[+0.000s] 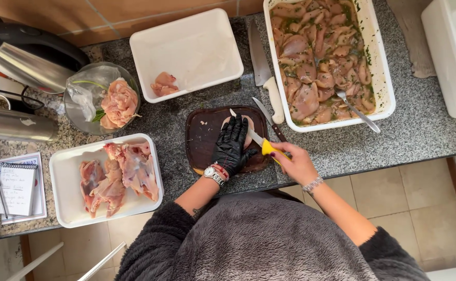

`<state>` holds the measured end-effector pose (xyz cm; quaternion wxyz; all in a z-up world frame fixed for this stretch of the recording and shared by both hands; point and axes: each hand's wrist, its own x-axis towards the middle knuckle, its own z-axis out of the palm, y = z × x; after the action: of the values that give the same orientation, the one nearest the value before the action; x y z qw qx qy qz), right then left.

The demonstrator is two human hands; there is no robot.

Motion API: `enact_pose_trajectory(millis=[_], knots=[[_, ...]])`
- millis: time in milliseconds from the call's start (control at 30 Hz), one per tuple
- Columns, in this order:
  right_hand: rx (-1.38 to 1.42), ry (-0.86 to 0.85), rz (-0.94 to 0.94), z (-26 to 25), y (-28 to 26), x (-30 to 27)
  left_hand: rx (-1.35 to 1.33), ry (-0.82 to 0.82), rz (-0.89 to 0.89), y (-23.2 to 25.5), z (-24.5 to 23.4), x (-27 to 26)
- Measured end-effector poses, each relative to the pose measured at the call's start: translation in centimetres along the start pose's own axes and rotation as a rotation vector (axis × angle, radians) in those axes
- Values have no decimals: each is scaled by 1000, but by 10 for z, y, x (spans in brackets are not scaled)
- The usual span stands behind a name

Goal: Slicing raw chicken breasts and placing them into a large container for marinating.

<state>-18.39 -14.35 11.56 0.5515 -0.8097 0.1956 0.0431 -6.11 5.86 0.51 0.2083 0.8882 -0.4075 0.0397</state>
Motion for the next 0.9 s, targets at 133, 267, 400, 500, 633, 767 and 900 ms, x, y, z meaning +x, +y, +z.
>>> enact_pose_trajectory(millis=[133, 267, 400, 500, 633, 767, 900], knots=[[36, 7, 4, 8, 3, 8, -44, 21, 3, -11, 22, 1], [44, 16, -126, 25, -18, 26, -51, -6, 20, -14, 25, -1], [33, 36, -144, 30, 22, 9, 22, -48, -15, 6, -18, 10], [101, 38, -23, 30, 20, -26, -276, -44, -33, 20, -50, 10], [102, 83, -71, 43, 22, -16, -80, 2, 17, -1, 5, 5], [161, 79, -110, 52, 17, -11, -23, 5, 31, 5, -8, 5], [97, 67, -68, 55, 42, -39, 53, 4, 51, 3, -1, 4]])
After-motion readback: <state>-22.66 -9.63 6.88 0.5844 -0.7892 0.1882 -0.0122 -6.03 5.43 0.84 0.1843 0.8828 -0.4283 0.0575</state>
